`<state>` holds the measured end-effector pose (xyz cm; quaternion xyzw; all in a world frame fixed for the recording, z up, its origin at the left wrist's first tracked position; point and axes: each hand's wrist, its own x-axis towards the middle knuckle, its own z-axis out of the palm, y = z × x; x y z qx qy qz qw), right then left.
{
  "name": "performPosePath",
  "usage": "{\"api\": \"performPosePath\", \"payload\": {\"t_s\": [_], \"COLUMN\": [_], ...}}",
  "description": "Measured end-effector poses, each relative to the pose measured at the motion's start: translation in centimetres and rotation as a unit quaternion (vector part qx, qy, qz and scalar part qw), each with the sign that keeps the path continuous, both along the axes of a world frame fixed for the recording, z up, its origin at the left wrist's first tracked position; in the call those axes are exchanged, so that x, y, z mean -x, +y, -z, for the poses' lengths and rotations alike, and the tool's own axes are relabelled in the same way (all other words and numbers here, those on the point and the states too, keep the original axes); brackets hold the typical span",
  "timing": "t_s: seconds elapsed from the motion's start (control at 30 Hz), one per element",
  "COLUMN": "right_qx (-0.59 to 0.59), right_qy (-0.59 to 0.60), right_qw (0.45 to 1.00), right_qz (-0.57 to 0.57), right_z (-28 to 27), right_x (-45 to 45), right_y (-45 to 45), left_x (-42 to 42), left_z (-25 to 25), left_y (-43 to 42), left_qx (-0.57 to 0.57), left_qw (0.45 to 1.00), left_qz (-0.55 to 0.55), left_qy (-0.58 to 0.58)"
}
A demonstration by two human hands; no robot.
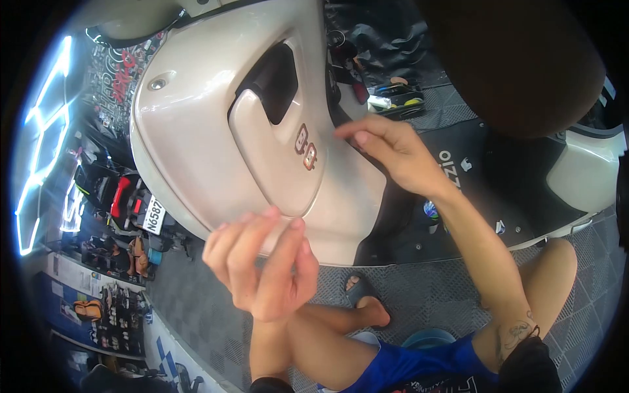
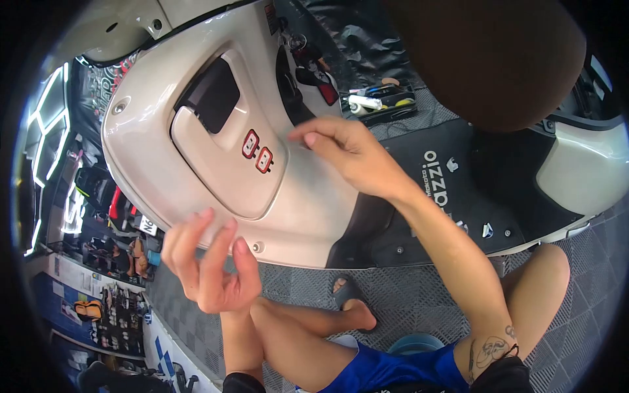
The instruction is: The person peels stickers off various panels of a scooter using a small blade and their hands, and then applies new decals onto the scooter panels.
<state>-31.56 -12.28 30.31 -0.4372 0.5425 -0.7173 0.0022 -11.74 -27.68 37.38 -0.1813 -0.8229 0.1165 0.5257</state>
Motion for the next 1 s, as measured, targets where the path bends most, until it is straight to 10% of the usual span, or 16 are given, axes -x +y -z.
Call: {"api": "performPosePath", "payload": {"t_s": [0.27, 0.43, 1.0], "right_qx": [0.318, 0.296, 0.249], "right_qy": [-0.065, 0.126, 0.182], "right_qw": [0.946, 0.928, 0.938], "right_qz": [0.02, 0.19, 0.161], "right_z": [-0.7, -0.7, -1.6], "right_x": [-0.6, -1.4, 0.0], "right_y": [-7.3, -7.8, -6.3], "left_x": [5.9, 6.6, 5.8], "left_z": [-0.1, 0.6, 0.8], "left_y": [1.4, 0.5, 0.2], "left_qx": [0.05, 0.052, 0.036], "left_qw": [0.978, 0.975, 0.984], "left_qz": [-0.166, -0.169, -0.136], "left_qy": [0.116, 0.138, 0.11]}}
